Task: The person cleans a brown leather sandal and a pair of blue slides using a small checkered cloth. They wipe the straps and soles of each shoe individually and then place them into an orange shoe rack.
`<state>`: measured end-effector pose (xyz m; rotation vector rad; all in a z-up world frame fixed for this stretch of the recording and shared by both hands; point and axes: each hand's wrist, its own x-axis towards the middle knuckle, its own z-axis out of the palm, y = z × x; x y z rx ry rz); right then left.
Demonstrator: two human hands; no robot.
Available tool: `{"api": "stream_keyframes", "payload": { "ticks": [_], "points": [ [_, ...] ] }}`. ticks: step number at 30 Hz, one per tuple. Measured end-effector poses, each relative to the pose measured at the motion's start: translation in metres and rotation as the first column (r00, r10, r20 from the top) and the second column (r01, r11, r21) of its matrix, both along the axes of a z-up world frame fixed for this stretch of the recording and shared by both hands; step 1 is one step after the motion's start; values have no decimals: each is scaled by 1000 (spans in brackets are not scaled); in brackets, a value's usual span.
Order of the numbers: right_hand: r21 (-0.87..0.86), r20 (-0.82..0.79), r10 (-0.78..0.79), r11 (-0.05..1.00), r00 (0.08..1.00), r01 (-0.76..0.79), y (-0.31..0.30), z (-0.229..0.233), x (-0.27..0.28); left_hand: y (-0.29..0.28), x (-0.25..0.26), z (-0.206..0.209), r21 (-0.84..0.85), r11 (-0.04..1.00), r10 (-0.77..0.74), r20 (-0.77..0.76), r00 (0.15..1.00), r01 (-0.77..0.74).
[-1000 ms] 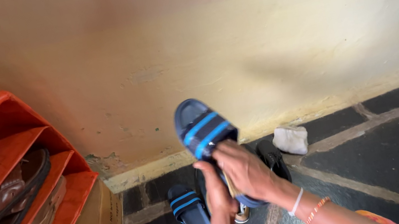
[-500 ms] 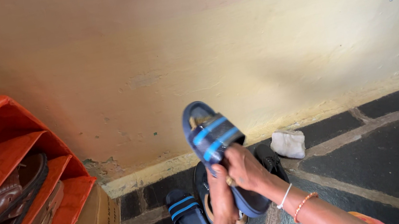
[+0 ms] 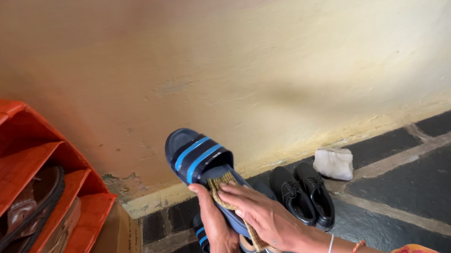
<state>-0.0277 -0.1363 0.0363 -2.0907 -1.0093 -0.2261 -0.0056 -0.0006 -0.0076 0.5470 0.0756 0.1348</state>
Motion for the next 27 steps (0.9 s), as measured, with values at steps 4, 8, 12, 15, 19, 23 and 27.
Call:
{"api": "stream_keyframes", "payload": {
  "ticks": [4, 8, 12, 15, 19, 23, 27],
  "points": [
    [-44, 128, -33, 998, 991, 39, 5, -4, 16, -11, 2, -6, 180, 984, 20, -115, 993, 1],
    [-343, -354, -399, 897, 846, 279, -5, 10, 56, -56, -5, -10, 358, 932, -28, -95, 995, 60],
    [250, 376, -152, 966, 914, 58, -12, 34, 73, -73, -14, 3, 389, 921, -41, 42, 998, 21],
    [256, 345, -173, 963, 923, 84, -3, 22, 65, -61, -15, 6, 451, 892, 5, 70, 998, -36],
    [-30, -272, -218, 976, 937, 218, 10, -7, 50, -30, -12, 9, 374, 927, 54, -90, 994, -17],
    [42, 99, 81, 995, 992, -85, 8, -25, 2, 17, -2, 9, 216, 965, 165, -76, 983, -146],
    [-2, 102, 36, 999, 994, -36, 17, -28, 9, 22, 4, 3, 206, 966, 183, -113, 977, -158]
  ]
}}
